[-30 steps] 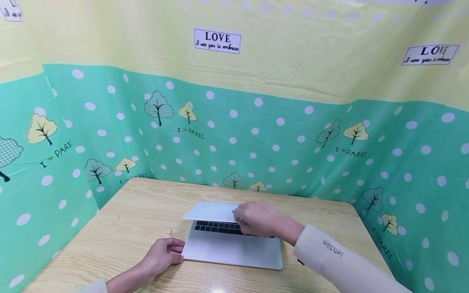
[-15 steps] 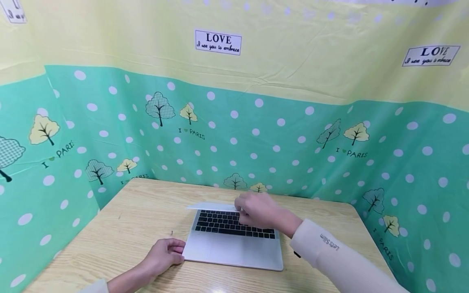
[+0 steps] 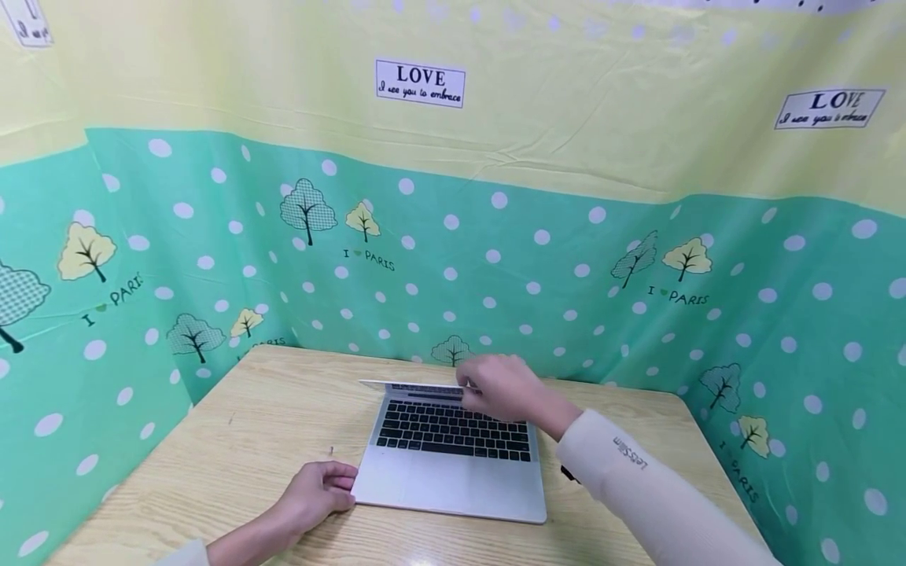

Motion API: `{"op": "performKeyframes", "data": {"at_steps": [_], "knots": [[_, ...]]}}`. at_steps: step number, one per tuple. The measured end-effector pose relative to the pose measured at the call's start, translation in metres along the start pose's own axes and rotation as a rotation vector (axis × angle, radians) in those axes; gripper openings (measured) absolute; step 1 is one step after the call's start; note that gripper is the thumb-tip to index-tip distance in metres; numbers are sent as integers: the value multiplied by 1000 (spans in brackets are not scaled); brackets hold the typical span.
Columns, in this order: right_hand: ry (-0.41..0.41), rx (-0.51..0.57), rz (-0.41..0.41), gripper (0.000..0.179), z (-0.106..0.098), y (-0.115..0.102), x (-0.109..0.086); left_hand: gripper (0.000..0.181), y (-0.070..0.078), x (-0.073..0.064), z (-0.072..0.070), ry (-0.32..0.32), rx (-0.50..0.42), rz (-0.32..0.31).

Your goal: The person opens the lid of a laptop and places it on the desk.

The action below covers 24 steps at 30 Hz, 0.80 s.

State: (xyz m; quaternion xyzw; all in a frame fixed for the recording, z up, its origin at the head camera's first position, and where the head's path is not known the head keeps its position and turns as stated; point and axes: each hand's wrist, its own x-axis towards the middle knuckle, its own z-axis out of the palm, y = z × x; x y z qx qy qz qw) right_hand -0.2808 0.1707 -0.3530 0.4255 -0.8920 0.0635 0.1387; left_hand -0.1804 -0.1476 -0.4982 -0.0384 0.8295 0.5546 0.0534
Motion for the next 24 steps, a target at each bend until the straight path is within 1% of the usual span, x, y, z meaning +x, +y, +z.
{"op": "performKeyframes", "data": {"at_steps": [7, 11, 17, 24], "knots": [[37, 33, 18, 11, -3, 9, 7, 41, -2, 3, 0, -1, 0, 6], [36, 73, 43, 12, -6, 16, 12, 42, -2, 5, 0, 3, 5, 5], [27, 133, 106, 12, -10, 26, 21, 44, -1, 5, 0, 10, 12, 2], [14, 175, 230, 11, -12, 36, 31, 43, -2, 5, 0, 6, 6, 8]]}}
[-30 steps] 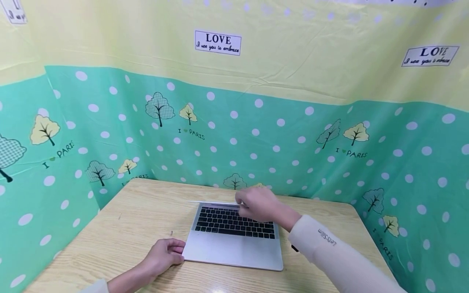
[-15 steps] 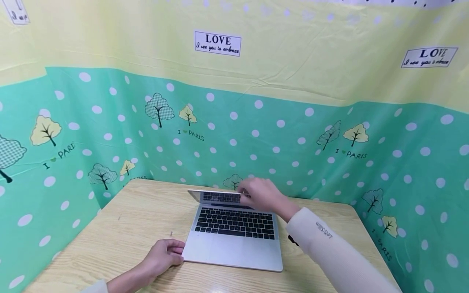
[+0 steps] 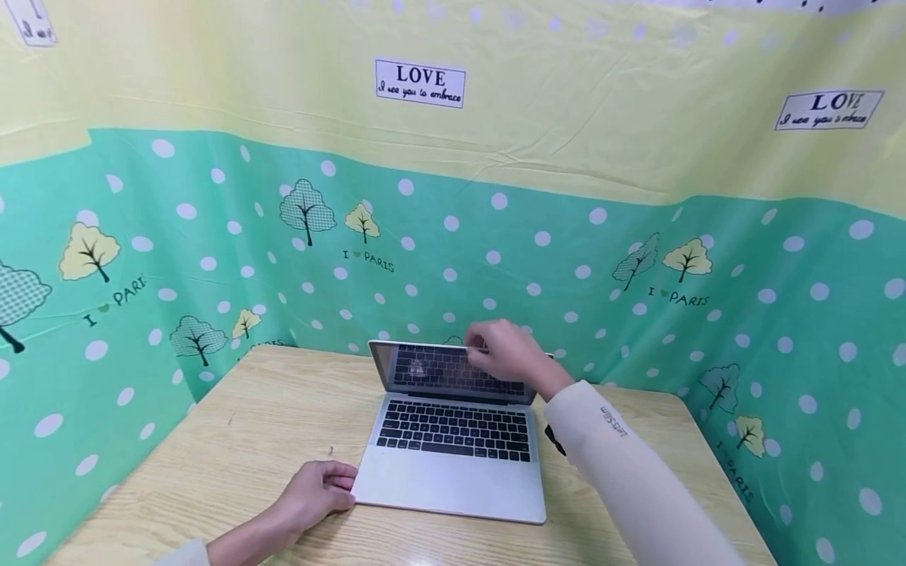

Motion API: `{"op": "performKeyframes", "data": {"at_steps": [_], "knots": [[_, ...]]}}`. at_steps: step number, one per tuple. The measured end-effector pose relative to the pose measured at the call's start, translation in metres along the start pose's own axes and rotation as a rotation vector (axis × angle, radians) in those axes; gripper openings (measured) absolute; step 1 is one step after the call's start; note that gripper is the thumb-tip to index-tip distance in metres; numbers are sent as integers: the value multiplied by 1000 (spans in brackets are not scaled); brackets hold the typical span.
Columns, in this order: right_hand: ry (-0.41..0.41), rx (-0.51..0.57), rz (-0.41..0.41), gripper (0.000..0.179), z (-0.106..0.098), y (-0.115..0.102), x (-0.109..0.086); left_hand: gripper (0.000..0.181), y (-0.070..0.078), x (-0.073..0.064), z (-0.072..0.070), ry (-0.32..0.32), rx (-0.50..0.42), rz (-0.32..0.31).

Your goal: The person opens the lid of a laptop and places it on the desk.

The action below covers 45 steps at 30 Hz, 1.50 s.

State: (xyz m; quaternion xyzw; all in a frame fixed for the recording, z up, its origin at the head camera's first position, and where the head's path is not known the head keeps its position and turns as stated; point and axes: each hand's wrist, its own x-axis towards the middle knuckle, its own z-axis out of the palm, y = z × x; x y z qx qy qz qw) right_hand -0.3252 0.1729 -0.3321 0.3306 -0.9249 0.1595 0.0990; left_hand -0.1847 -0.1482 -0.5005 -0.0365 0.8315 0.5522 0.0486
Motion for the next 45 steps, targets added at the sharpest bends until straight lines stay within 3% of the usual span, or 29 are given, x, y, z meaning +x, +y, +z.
{"op": "performKeyframes", "data": {"at_steps": [15, 28, 37, 45], "knots": [[87, 10, 106, 17, -2, 17, 29, 43, 1, 3, 0, 9, 35, -21], [186, -10, 241, 22, 12, 20, 44, 44, -1, 3, 0, 10, 29, -19], [288, -34, 271, 21, 24, 28, 54, 43, 3, 2, -1, 7, 36, -13], [306, -37, 284, 21, 30, 31, 56, 42, -1, 3, -1, 12, 40, -14]]}}
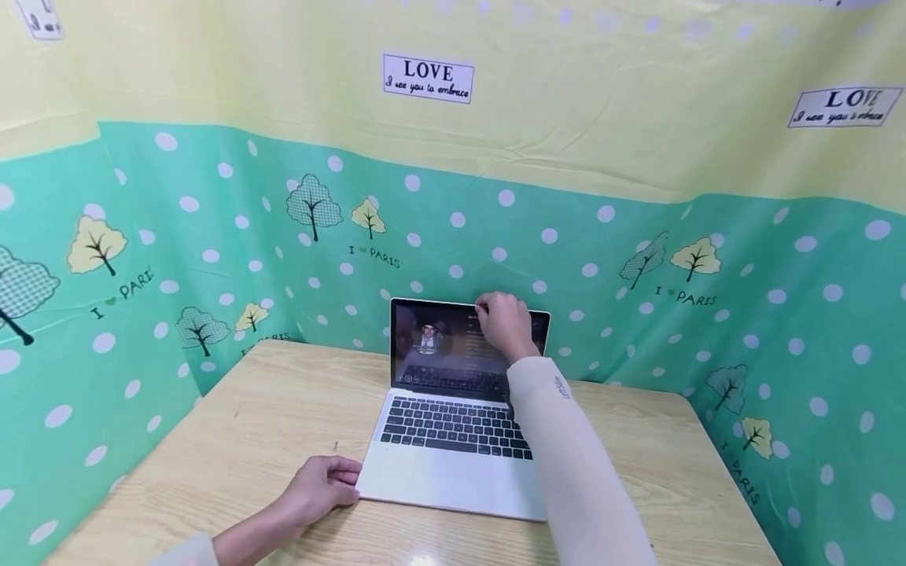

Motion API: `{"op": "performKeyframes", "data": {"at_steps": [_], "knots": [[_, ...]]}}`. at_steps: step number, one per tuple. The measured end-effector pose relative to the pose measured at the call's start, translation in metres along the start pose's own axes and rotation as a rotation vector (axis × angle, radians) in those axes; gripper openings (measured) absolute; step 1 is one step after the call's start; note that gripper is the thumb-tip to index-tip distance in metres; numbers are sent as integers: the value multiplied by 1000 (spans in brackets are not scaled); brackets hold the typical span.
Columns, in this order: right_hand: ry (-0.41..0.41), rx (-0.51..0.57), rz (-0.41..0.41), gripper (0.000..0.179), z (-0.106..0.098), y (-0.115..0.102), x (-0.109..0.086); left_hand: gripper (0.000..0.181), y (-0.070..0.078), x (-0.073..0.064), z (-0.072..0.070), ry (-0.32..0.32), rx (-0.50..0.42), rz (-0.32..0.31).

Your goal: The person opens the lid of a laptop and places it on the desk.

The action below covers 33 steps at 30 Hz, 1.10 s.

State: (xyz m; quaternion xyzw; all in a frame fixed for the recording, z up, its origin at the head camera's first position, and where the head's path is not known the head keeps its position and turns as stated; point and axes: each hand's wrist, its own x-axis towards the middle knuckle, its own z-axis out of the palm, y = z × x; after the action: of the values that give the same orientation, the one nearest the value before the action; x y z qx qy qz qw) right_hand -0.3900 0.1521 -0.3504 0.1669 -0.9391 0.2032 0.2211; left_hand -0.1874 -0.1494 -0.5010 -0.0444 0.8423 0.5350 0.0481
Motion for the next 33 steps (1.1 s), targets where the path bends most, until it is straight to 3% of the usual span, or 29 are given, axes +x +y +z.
{"op": "performKeyframes", "data": {"at_steps": [16, 27, 33], "knots": [[21, -13, -50, 23, -1, 2, -6, 44, 2, 2, 0, -18, -8, -19], [80, -95, -233, 20, -3, 4, -17, 46, 4, 3, -6, -28, -18, -45], [55, -180, -295, 19, -11, -2, -21, 54, 18, 8, -13, -56, -79, -73]]}}
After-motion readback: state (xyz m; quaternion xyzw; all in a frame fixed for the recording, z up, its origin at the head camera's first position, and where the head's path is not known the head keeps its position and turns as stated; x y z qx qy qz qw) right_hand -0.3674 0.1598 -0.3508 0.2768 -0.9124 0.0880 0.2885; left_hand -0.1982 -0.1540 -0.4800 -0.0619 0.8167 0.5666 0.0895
